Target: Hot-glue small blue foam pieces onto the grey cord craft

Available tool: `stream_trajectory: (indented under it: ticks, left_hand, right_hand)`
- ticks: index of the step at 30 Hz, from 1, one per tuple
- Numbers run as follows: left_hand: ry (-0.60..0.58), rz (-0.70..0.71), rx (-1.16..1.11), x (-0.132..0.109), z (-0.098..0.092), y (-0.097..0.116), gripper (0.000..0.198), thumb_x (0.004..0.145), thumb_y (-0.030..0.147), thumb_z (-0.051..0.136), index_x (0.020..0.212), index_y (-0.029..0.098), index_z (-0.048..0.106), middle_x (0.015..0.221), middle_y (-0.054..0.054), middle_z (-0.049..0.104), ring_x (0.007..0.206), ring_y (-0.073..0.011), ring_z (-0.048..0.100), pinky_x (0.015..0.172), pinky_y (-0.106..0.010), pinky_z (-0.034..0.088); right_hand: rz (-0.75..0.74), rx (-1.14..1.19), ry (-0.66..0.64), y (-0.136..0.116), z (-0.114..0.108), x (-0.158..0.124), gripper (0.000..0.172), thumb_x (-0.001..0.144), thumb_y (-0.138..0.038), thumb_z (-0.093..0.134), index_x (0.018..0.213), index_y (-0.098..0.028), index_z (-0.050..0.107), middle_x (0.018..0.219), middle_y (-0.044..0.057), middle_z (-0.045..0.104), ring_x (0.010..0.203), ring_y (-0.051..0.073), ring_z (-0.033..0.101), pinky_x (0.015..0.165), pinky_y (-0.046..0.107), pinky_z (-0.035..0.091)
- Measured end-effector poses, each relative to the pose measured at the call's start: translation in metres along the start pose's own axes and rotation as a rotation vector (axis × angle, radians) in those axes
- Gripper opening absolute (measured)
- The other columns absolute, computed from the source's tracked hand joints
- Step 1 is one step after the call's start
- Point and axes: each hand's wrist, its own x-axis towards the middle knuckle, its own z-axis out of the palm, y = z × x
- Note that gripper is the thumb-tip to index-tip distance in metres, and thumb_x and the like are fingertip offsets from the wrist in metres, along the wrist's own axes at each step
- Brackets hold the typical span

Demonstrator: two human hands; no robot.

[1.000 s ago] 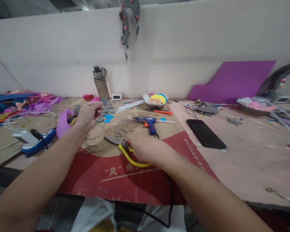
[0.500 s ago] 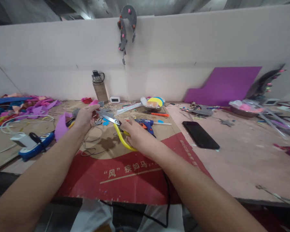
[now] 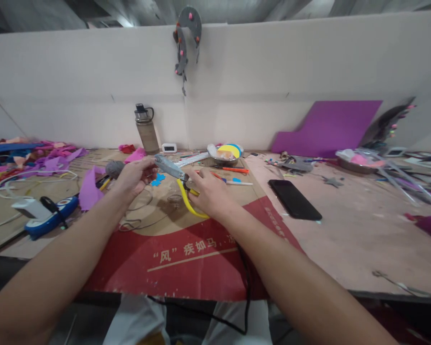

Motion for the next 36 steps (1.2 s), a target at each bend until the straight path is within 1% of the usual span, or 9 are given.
stream_trajectory:
  ticks: [5,10,16,22,27,33,36]
  left_hand:
    - [-0.081,-0.104,-0.074,0.001,0.000,0.001,0.013,0.063,0.019,0.072,0.073,0.016,0.065,0.062,0.000,0.061,0.054,-0.0085,0.055,0.049,-0.020,0.043]
    - [-0.116,-0.152,-0.147,0.000,0.001,0.002,0.011,0.065,0.016,0.072,0.074,0.015,0.065,0.062,0.001,0.061,0.053,-0.0076,0.054,0.052,-0.021,0.045]
    - [-0.142,-0.150,-0.191,0.000,0.000,0.002,0.008,0.066,0.014,0.069,0.073,0.014,0.065,0.063,0.000,0.061,0.056,-0.0076,0.055,0.054,-0.021,0.046]
    - [-0.160,-0.158,-0.233,-0.001,0.000,0.001,0.007,0.067,0.013,0.069,0.071,0.014,0.063,0.065,0.000,0.061,0.057,-0.0077,0.056,0.056,-0.021,0.047]
    - [-0.160,-0.171,-0.256,-0.001,0.000,0.001,0.005,0.068,0.012,0.068,0.071,0.014,0.064,0.064,-0.001,0.061,0.057,-0.0078,0.056,0.056,-0.021,0.048]
    - [-0.152,-0.167,-0.242,-0.003,0.002,0.001,0.004,0.069,0.013,0.068,0.071,0.014,0.064,0.062,0.000,0.061,0.056,-0.0079,0.055,0.057,-0.022,0.048]
    - [-0.142,-0.158,-0.206,-0.004,0.003,0.002,0.004,0.069,0.014,0.068,0.071,0.014,0.065,0.063,-0.001,0.061,0.055,-0.0081,0.055,0.058,-0.023,0.048]
  right_hand:
    - [-0.017,-0.041,-0.016,0.004,0.002,0.001,0.051,0.083,-0.029,0.054,0.133,-0.021,0.048,0.115,0.013,0.059,0.094,0.023,0.059,0.074,0.033,0.046]
    - [0.021,-0.019,-0.046,0.003,0.000,0.002,0.051,0.084,-0.028,0.053,0.134,-0.022,0.048,0.117,0.013,0.060,0.097,0.024,0.060,0.074,0.032,0.046]
    - [0.034,-0.019,-0.047,0.001,-0.003,0.003,0.052,0.084,-0.028,0.054,0.136,-0.021,0.049,0.114,0.013,0.063,0.096,0.024,0.061,0.077,0.034,0.046]
    - [0.015,-0.026,-0.046,0.004,-0.001,0.003,0.052,0.084,-0.028,0.053,0.136,-0.022,0.048,0.115,0.013,0.063,0.092,0.023,0.061,0.076,0.034,0.045]
    - [0.006,-0.045,-0.047,0.004,-0.001,0.002,0.053,0.085,-0.026,0.052,0.137,-0.020,0.046,0.118,0.014,0.062,0.096,0.024,0.060,0.075,0.033,0.045]
    - [0.036,-0.122,-0.087,-0.003,-0.007,0.002,0.050,0.088,-0.030,0.049,0.137,-0.020,0.047,0.116,0.013,0.063,0.092,0.025,0.062,0.067,0.032,0.044]
    - [0.043,-0.144,-0.108,-0.004,-0.009,0.002,0.050,0.089,-0.032,0.050,0.137,-0.021,0.047,0.114,0.013,0.064,0.089,0.025,0.062,0.066,0.032,0.043]
